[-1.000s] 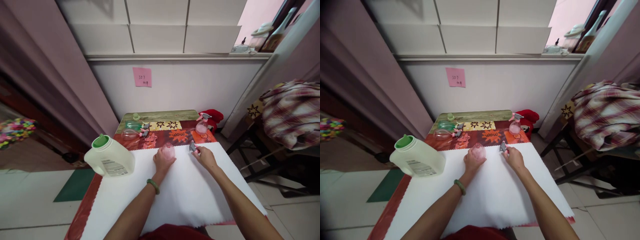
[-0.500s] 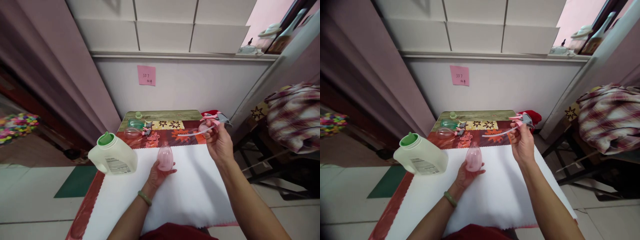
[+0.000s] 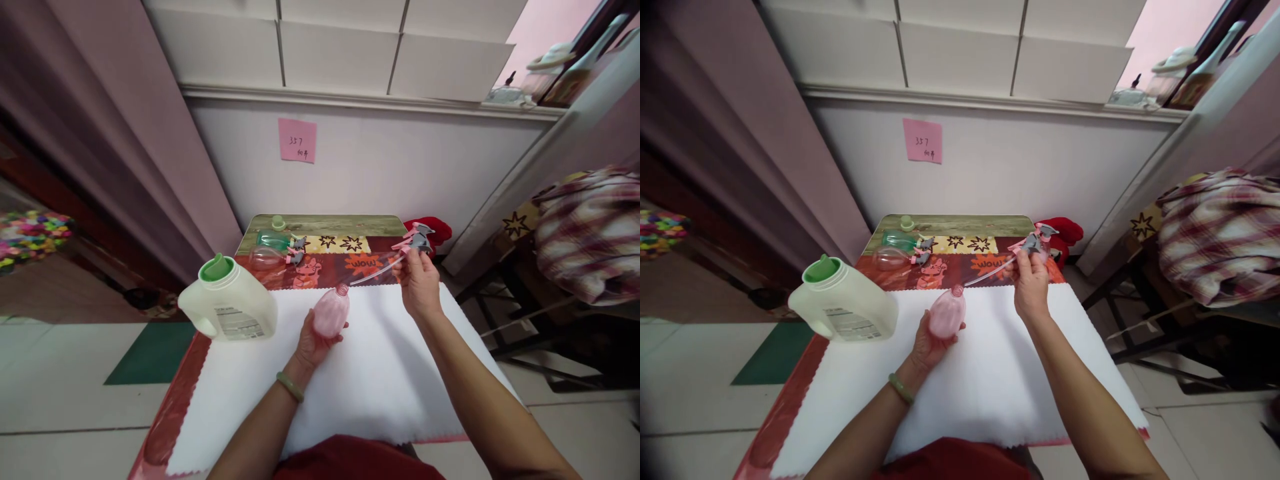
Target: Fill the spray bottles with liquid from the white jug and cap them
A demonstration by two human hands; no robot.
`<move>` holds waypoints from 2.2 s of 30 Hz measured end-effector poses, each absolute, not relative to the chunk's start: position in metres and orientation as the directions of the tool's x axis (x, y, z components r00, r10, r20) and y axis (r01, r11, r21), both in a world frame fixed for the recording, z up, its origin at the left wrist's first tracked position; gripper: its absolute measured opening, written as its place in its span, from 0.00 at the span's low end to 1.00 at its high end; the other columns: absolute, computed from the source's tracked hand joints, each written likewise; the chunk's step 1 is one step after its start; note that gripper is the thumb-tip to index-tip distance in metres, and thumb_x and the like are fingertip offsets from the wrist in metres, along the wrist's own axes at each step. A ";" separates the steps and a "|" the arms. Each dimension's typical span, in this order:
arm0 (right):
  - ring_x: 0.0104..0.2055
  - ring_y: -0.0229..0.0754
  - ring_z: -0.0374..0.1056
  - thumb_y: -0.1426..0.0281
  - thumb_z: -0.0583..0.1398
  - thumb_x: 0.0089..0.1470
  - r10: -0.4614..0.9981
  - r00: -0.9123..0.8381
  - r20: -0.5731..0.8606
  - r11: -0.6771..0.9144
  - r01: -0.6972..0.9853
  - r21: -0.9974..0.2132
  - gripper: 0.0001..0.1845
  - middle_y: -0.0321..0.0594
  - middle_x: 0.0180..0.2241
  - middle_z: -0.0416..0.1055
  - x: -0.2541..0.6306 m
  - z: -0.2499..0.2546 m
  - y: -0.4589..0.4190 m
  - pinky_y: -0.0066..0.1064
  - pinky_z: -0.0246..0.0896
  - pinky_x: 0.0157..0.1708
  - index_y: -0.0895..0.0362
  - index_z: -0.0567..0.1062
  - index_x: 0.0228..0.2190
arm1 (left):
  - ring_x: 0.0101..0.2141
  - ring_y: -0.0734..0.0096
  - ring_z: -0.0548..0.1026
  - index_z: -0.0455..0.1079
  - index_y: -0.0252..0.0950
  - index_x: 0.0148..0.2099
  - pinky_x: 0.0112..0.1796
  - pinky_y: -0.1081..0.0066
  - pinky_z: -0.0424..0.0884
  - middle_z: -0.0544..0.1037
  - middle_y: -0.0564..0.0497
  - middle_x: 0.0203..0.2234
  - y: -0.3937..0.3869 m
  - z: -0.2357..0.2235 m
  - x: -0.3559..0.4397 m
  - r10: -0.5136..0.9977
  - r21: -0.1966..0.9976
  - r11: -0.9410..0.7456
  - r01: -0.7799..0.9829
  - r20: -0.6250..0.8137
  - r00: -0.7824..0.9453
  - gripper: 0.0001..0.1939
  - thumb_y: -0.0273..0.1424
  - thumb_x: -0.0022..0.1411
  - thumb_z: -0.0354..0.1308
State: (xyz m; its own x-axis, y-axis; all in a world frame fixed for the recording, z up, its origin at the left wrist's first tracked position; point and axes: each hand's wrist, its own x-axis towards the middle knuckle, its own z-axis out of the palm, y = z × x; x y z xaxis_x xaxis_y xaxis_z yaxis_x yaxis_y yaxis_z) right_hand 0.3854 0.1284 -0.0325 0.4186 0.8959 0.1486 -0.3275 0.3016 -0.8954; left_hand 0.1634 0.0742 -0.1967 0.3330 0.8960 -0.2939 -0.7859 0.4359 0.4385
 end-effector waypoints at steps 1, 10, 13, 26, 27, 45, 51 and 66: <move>0.24 0.33 0.67 0.49 0.71 0.48 0.893 0.421 0.160 0.304 -0.301 -0.904 0.23 0.31 0.28 0.74 0.385 -0.034 0.129 0.25 0.67 0.25 0.54 0.74 0.32 | 0.38 0.50 0.82 0.66 0.35 0.63 0.25 0.66 0.76 0.81 0.37 0.45 0.074 -0.197 0.164 0.895 0.437 0.438 -0.786 -0.296 0.334 0.39 0.53 0.58 0.65; 0.25 0.33 0.66 0.48 0.69 0.51 0.909 0.372 0.188 0.280 -0.211 -0.936 0.22 0.30 0.27 0.72 0.379 -0.042 0.124 0.27 0.67 0.27 0.54 0.76 0.35 | 0.37 0.52 0.81 0.68 0.34 0.62 0.23 0.68 0.72 0.81 0.36 0.47 0.073 -0.195 0.166 0.891 0.455 0.451 -0.768 -0.282 0.356 0.36 0.52 0.60 0.64; 0.25 0.33 0.65 0.49 0.68 0.52 0.900 0.378 0.219 0.301 -0.173 -0.938 0.22 0.29 0.27 0.71 0.381 -0.042 0.124 0.27 0.67 0.27 0.54 0.77 0.36 | 0.38 0.52 0.81 0.70 0.35 0.60 0.24 0.68 0.72 0.80 0.37 0.48 0.073 -0.194 0.166 0.890 0.462 0.454 -0.762 -0.275 0.363 0.34 0.52 0.60 0.63; 0.45 0.48 0.73 0.50 0.68 0.54 0.990 -0.063 0.125 0.117 -0.113 -0.987 0.21 0.38 0.39 0.80 0.344 -0.111 0.107 0.41 0.67 0.51 0.52 0.81 0.42 | 0.37 0.54 0.81 0.69 0.33 0.62 0.28 0.64 0.77 0.80 0.36 0.48 0.072 -0.197 0.167 0.887 0.493 0.462 -0.737 -0.272 0.374 0.35 0.53 0.63 0.59; 0.45 0.48 0.73 0.50 0.68 0.54 0.990 -0.065 0.122 0.112 -0.128 -0.985 0.22 0.39 0.39 0.80 0.344 -0.112 0.107 0.41 0.66 0.52 0.52 0.81 0.42 | 0.37 0.54 0.81 0.68 0.33 0.63 0.29 0.63 0.77 0.80 0.36 0.48 0.072 -0.197 0.167 0.884 0.494 0.467 -0.734 -0.273 0.379 0.36 0.53 0.64 0.59; 0.47 0.49 0.75 0.51 0.68 0.54 0.975 -0.192 0.109 0.075 -0.177 -0.981 0.23 0.42 0.42 0.81 0.355 -0.101 0.115 0.44 0.66 0.54 0.52 0.81 0.45 | 0.34 0.53 0.83 0.69 0.29 0.61 0.27 0.63 0.79 0.82 0.36 0.41 0.073 -0.196 0.167 0.858 0.516 0.512 -0.687 -0.263 0.441 0.39 0.58 0.64 0.54; 0.47 0.48 0.75 0.50 0.67 0.55 0.974 -0.203 0.103 0.069 -0.165 -0.984 0.23 0.42 0.42 0.81 0.354 -0.109 0.113 0.43 0.66 0.54 0.52 0.81 0.46 | 0.34 0.54 0.83 0.69 0.29 0.61 0.26 0.63 0.78 0.82 0.36 0.40 0.073 -0.196 0.168 0.862 0.528 0.503 -0.684 -0.259 0.435 0.39 0.59 0.65 0.53; 0.48 0.48 0.74 0.50 0.66 0.57 0.975 -0.207 0.080 0.046 -0.164 -0.985 0.22 0.41 0.44 0.80 0.357 -0.120 0.112 0.42 0.65 0.55 0.53 0.80 0.45 | 0.33 0.56 0.81 0.72 0.31 0.59 0.23 0.67 0.73 0.81 0.35 0.45 0.073 -0.199 0.170 0.872 0.541 0.487 -0.686 -0.247 0.424 0.40 0.61 0.64 0.51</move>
